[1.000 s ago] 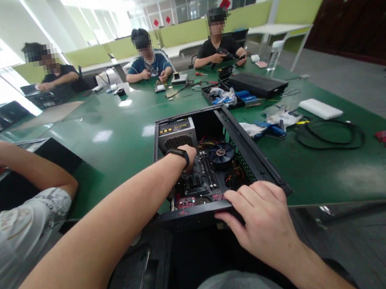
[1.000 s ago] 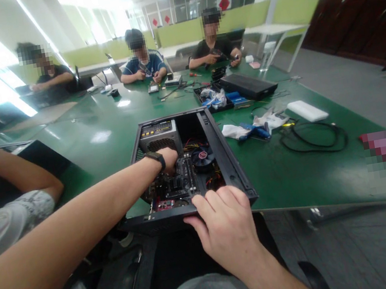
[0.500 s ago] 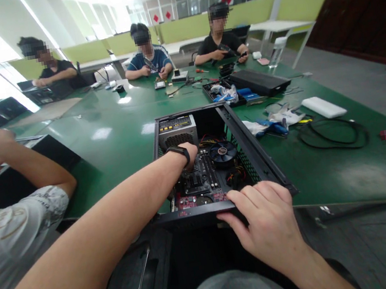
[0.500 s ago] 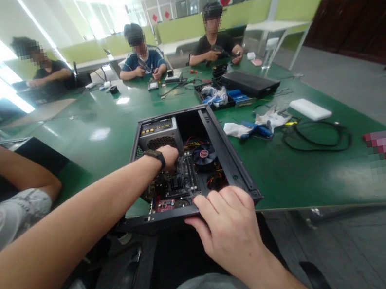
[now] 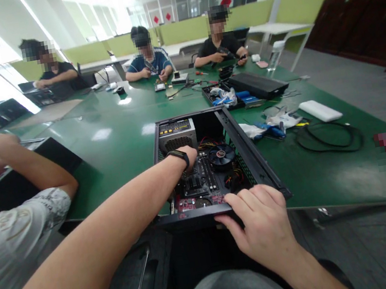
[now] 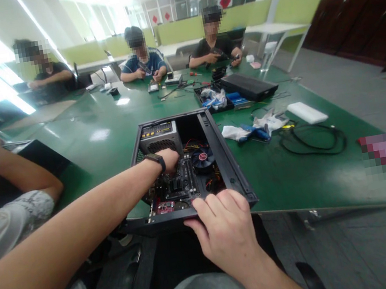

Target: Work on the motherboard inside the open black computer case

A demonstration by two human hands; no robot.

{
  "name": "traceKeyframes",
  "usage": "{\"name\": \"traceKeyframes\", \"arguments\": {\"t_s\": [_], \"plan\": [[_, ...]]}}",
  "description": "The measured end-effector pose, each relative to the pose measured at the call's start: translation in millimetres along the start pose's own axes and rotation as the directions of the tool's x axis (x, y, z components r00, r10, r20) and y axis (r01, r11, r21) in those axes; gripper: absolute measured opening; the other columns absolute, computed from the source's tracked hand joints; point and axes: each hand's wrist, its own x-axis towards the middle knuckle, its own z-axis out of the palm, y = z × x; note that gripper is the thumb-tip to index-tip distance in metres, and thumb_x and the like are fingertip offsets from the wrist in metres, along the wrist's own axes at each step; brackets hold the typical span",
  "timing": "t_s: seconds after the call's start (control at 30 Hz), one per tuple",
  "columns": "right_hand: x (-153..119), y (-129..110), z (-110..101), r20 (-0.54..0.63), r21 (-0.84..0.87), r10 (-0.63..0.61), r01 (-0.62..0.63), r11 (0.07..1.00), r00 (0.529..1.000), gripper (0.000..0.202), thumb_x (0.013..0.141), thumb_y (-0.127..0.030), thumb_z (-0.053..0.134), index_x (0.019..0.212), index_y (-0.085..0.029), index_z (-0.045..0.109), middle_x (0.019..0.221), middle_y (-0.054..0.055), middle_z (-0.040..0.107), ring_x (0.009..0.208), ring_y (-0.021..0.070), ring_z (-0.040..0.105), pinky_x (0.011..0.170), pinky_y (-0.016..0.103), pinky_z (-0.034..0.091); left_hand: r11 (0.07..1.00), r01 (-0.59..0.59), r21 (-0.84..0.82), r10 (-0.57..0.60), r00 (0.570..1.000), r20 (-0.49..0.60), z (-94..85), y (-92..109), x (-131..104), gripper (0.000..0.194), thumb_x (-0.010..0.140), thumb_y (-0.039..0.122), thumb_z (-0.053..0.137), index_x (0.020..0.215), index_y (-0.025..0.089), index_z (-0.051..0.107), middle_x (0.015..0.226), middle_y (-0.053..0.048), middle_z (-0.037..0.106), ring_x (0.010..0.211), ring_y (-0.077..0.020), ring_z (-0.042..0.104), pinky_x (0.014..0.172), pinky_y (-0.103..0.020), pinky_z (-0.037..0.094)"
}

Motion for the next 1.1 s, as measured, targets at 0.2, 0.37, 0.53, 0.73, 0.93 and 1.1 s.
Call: {"name": "traceKeyframes", "arguments": {"t_s": [0.2, 0.37, 0.53, 0.73, 0.93, 1.1], "plan": [[0.7, -0.5, -1.4, 0.001, 0.007, 0.001, -0.001, 1.000, 1.000, 0.021, 0.091, -0.040, 0.059, 0.102, -0.021, 0.062, 0.081, 0.003, 0.058, 0.084, 0.0208, 0.046, 0.089, 0.041, 0.032, 1.000, -0.003, -0.013, 0.003, 1.000, -0.023, 1.4, -1.0, -0.7, 0.042, 0.064, 0.020, 0.077, 0.105, 0.010, 0.075, 0.105, -0.018, 0.074, 0.097, -0.0276, 0.070, 0.082, -0.028, 0.055], [0.4, -1.5, -2.5, 0.029, 0.004, 0.012, -0.012, 1.000, 1.000, 0.022, 0.092, -0.039, 0.058, 0.102, -0.021, 0.064, 0.082, 0.003, 0.058, 0.086, 0.0212, 0.046, 0.090, 0.041, 0.031, 1.000, 0.021, -0.023, -0.021, 1.000, -0.009, 0.4, -0.3, -1.7, 0.048, 0.062, 0.023, 0.079, 0.108, 0.012, 0.075, 0.107, -0.018, 0.074, 0.098, -0.0274, 0.070, 0.081, -0.027, 0.055], [0.9, -2.5, -3.4, 0.037, -0.003, 0.012, -0.012, 1.000, 0.999, 0.022, 0.092, -0.040, 0.058, 0.102, -0.021, 0.064, 0.083, 0.004, 0.058, 0.086, 0.0215, 0.046, 0.090, 0.041, 0.030, 1.000, 0.020, -0.016, -0.020, 1.000, 0.009, -1.9, 0.3, -2.9, 0.055, 0.061, 0.029, 0.083, 0.113, 0.013, 0.073, 0.113, -0.018, 0.073, 0.100, -0.0260, 0.069, 0.085, -0.026, 0.054], [1.5, -3.5, -5.4, 0.038, -0.030, 0.002, -0.001, 1.000, 0.999, 0.024, 0.092, -0.041, 0.058, 0.102, -0.020, 0.063, 0.083, 0.004, 0.058, 0.087, 0.0218, 0.047, 0.090, 0.040, 0.030, 1.000, 0.021, 0.021, -0.022, 0.999, 0.042, -7.8, 3.8, -7.5, 0.058, 0.054, 0.025, 0.086, 0.110, 0.011, 0.074, 0.111, -0.018, 0.074, 0.101, -0.0271, 0.069, 0.086, -0.027, 0.054], [0.8, -2.9, -4.0, 0.035, -0.043, -0.001, 0.003, 0.999, 0.999, 0.026, 0.091, -0.042, 0.058, 0.103, -0.019, 0.063, 0.083, 0.004, 0.058, 0.088, 0.0221, 0.046, 0.090, 0.041, 0.029, 0.999, 0.009, 0.045, -0.011, 0.999, 0.037, -6.3, 3.0, -4.4, 0.053, 0.059, 0.028, 0.084, 0.107, 0.010, 0.075, 0.111, -0.018, 0.074, 0.102, -0.0276, 0.069, 0.086, -0.027, 0.054], [0.3, -1.8, -3.5, 0.035, -0.049, -0.004, 0.006, 0.999, 0.999, 0.026, 0.091, -0.043, 0.058, 0.103, -0.020, 0.063, 0.084, 0.004, 0.057, 0.088, 0.0221, 0.047, 0.091, 0.041, 0.029, 0.999, 0.016, 0.031, -0.017, 0.999, 0.028, -5.3, 0.9, -0.9, 0.052, 0.059, 0.032, 0.084, 0.106, 0.012, 0.076, 0.110, -0.017, 0.074, 0.101, -0.0269, 0.069, 0.085, -0.026, 0.054]]}}
